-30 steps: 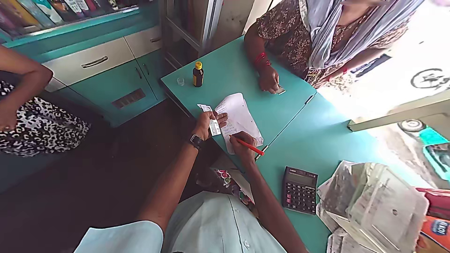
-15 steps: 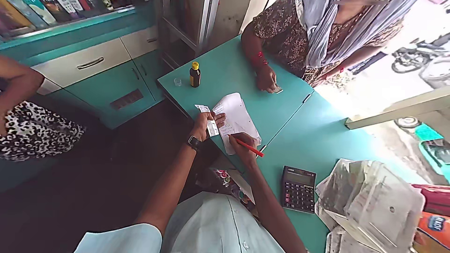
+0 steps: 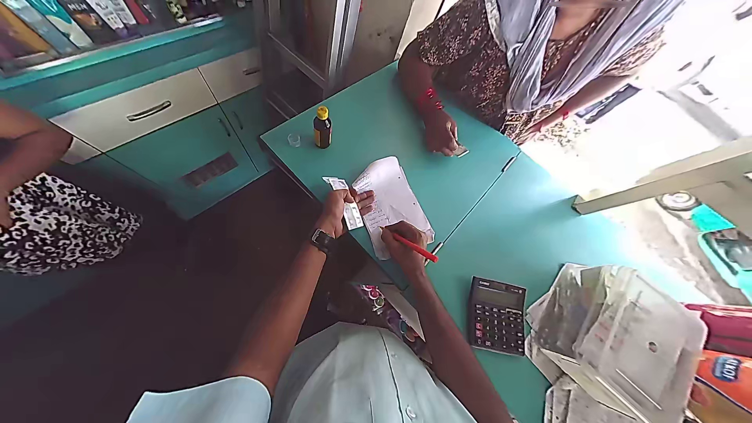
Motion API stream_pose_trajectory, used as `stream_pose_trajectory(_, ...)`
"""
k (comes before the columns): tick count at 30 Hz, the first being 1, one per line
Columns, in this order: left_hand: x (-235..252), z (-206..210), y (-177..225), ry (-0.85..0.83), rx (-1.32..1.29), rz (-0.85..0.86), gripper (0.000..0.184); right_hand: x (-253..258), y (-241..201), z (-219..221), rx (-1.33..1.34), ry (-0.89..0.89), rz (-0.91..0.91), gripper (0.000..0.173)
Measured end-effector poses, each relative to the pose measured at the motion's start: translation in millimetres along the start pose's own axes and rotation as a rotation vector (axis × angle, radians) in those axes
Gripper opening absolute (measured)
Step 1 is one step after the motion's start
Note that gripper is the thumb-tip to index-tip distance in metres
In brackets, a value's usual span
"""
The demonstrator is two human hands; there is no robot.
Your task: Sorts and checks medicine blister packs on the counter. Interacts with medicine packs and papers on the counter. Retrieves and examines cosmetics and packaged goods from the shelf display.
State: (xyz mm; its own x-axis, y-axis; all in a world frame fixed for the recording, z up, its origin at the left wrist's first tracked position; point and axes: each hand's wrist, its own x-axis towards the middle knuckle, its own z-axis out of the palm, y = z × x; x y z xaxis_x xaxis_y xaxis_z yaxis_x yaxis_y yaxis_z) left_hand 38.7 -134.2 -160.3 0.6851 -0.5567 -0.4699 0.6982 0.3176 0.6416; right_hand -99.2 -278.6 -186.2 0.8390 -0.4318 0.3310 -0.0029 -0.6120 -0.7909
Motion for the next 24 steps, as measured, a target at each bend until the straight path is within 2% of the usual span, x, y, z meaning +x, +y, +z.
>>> stream_pose_trajectory(4, -4.7, 3.3, 2.2, 0.049, 0.028, 0.01, 0.032, 1.1, -3.1, 0.2, 0.008, 0.01, 0.002, 0.012)
stream_pose_trajectory(24, -3.7, 2.9, 2.8, 0.028, 0.008, -0.015, 0.035, 1.1, -3.8, -0.9, -0.054, 0.056, 0.033, 0.012)
